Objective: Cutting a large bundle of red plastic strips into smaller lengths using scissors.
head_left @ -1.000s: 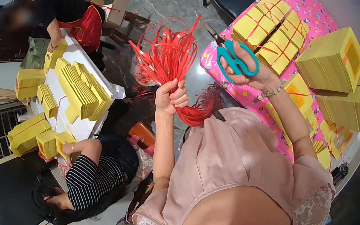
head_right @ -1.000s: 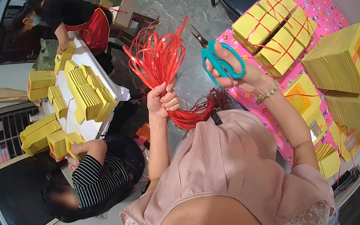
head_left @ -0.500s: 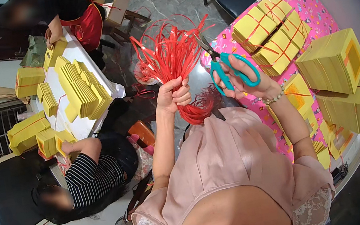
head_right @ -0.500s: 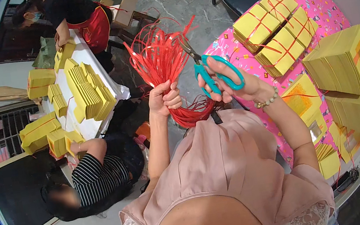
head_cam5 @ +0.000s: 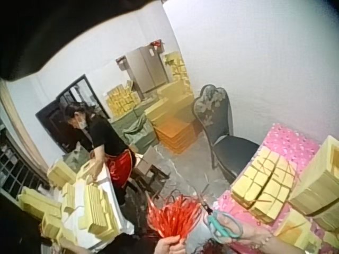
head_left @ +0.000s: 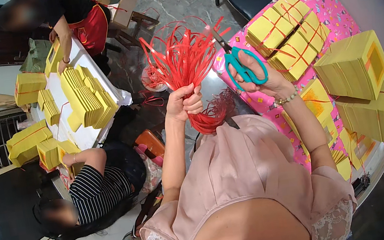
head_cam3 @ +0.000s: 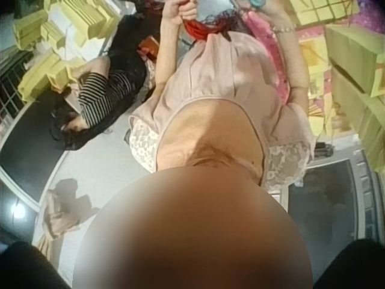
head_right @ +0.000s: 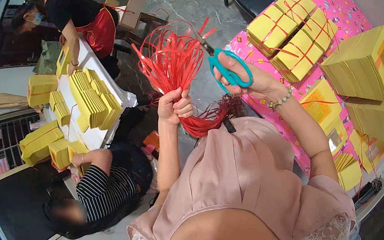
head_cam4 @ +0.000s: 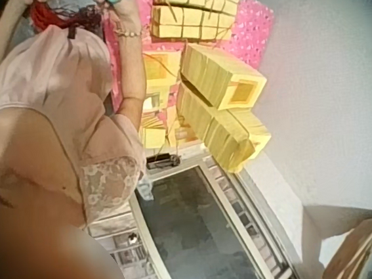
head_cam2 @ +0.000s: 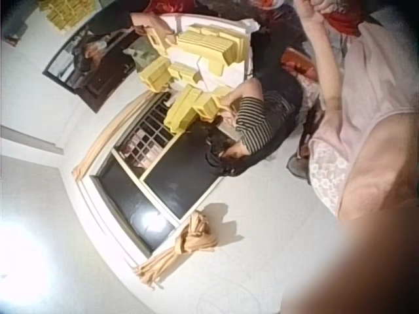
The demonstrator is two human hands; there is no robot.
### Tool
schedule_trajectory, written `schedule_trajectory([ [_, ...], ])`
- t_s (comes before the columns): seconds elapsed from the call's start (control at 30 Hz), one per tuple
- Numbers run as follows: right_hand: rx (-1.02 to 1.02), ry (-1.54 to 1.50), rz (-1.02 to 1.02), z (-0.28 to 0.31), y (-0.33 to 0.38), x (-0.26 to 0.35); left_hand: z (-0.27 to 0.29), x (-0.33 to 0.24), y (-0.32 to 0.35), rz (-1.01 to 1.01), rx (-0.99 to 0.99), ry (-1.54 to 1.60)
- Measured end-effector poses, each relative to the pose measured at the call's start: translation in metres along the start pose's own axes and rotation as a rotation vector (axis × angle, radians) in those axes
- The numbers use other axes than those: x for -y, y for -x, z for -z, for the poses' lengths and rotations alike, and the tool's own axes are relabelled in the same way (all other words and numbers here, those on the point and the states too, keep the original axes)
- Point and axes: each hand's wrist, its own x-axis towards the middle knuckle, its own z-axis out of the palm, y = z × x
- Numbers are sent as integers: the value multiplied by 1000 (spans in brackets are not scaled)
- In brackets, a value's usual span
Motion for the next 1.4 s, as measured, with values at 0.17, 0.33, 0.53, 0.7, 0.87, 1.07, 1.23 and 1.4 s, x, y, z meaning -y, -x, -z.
schedule_trajectory([
  [0.17,44,-12,84,3,7,0,0,0,3,-33,13,27],
  [0.33,179,-27,71,5,19,-11,0,-1,2,-83,-2,6],
  [0.53,204,85,27,-8,29,-10,-12,1,-4,-76,-161,-160],
  [0.7,182,151,15,-14,28,-7,-12,3,-6,-22,-192,-231],
  [0.87,178,189,0,-8,22,-3,-16,4,-4,9,-231,-307],
  [1.07,201,117,53,-3,18,-3,-14,4,-2,62,-176,-291],
  [1.23,168,77,46,1,15,-2,-7,4,-2,119,-111,-275],
  [1.4,102,174,62,1,16,-1,-4,5,-2,139,-113,-262],
])
